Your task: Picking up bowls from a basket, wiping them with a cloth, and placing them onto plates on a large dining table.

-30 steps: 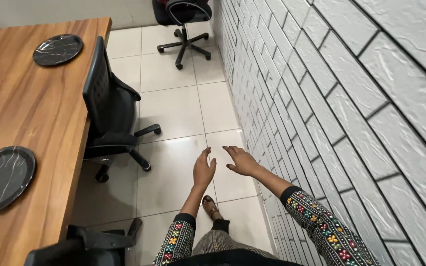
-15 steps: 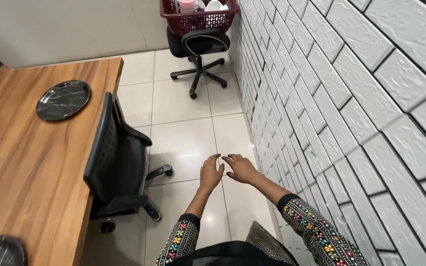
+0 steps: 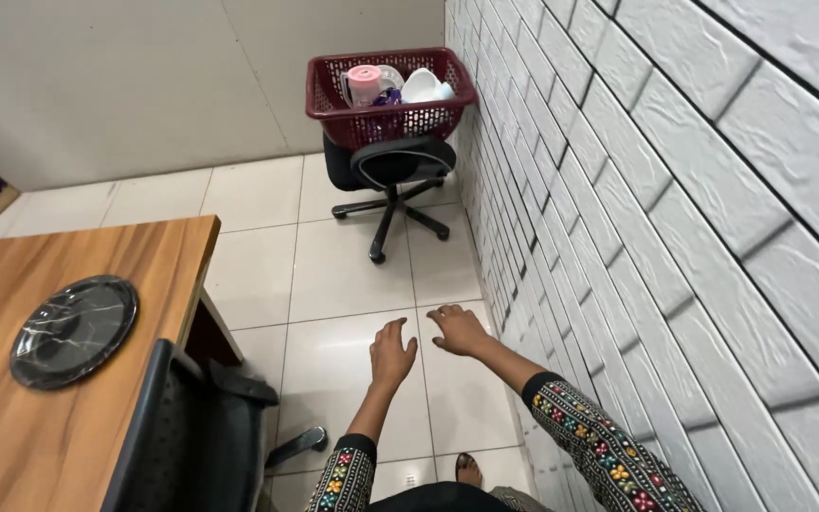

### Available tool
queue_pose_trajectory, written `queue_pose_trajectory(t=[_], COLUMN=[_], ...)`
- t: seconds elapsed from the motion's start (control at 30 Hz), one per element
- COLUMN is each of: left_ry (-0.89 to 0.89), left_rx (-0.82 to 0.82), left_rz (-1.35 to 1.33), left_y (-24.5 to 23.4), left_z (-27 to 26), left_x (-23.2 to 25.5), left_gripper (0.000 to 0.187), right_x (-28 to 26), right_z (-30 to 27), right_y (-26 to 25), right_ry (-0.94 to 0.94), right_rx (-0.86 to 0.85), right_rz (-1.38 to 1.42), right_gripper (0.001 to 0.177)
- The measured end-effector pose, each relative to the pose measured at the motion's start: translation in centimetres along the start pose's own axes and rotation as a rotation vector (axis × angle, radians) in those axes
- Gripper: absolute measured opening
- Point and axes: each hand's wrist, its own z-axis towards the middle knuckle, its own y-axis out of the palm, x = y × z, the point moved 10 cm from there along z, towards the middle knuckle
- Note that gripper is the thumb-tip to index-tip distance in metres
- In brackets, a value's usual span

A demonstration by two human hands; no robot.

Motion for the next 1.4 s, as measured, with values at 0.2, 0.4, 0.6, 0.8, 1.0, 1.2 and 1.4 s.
queue_pose_trajectory(t=[0.2,0.4,0.6,0.8,1.0,1.2,1.4], left_ry=[-0.105,-0.13,-0.017,0.004,0.174,0.255,0.235], left_rx=[-0.011,0.025,0.013,-0.105,-0.001,0.058,0.119], left_rz=[-0.054,-0.095,-0.112,-0.081,-0.142,-0.146,-0.13], left_y=[1.6,2.8,4.8,4.2,3.0,2.4,4.9], left_z=[10.3,22.5,38.3,53.5,63.3,73.6,87.5], left_x=[-2.5,-6.3,-9.2,-11.7,-12.6,-11.7,-13.3], left_gripper=[0.051,0.052,0.049,0.048,0.047,0.047,0.05], right_x=[9.0,10.8,11.6,16.5,19.7,24.3,33.1], right_z=[12.4,24.4,38.2,53.1,61.7,72.4,86.1], right_y=[-3.1,-3.4,-5.4,-8.7,-12.0,-15.5,-14.6], right_ry=[0.109,-0.031,-0.096,0.007,-0.023,-0.155,-0.137], right_rx=[-0.021,0.046,-0.017,0.035,0.213,0.427,0.348], right_rz=[-0.008,-0.054,-0.066,0.06,0.227,0.307,0.339], right_gripper=[0.06,0.06,0.058,0.056,0.042,0.033,0.038])
